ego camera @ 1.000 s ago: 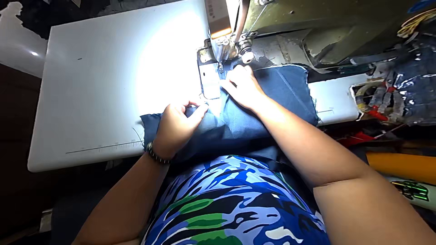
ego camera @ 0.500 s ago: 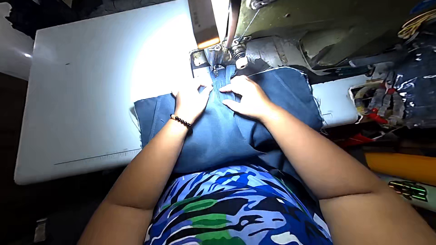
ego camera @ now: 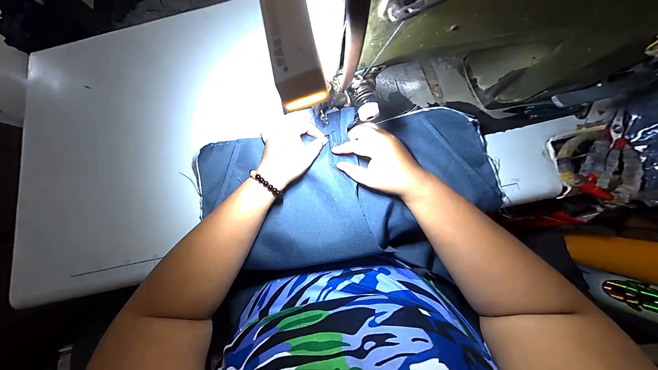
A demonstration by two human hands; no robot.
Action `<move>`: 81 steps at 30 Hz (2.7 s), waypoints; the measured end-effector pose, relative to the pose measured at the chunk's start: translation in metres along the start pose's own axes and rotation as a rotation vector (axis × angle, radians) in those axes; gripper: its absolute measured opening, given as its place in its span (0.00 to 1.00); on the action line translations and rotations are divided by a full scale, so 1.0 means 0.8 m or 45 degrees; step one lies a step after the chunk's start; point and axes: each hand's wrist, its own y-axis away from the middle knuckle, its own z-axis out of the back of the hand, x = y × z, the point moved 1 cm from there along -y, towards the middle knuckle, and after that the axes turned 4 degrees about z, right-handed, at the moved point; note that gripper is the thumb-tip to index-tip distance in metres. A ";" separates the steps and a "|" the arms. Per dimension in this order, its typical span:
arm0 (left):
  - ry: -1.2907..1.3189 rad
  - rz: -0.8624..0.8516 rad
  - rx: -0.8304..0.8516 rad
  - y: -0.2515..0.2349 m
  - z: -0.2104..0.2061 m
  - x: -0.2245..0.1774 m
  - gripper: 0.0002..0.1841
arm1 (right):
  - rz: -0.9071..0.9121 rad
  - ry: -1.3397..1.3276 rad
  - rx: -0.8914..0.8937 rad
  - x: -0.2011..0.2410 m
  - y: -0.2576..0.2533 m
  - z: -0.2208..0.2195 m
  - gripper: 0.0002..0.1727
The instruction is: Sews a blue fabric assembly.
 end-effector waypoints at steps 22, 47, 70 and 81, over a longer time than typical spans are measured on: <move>-0.648 -0.156 -0.026 0.038 -0.001 -0.045 0.14 | 0.126 -0.042 -0.236 0.003 0.003 0.002 0.11; -0.558 -0.263 0.091 0.067 -0.018 -0.041 0.20 | 0.054 0.155 -0.095 0.014 0.004 0.002 0.15; -0.548 -0.199 0.152 0.069 -0.020 -0.046 0.20 | 0.034 0.144 -0.066 0.011 0.002 0.000 0.16; -0.620 -0.075 0.214 0.050 -0.015 -0.051 0.23 | -0.041 0.106 0.058 -0.020 -0.031 0.003 0.12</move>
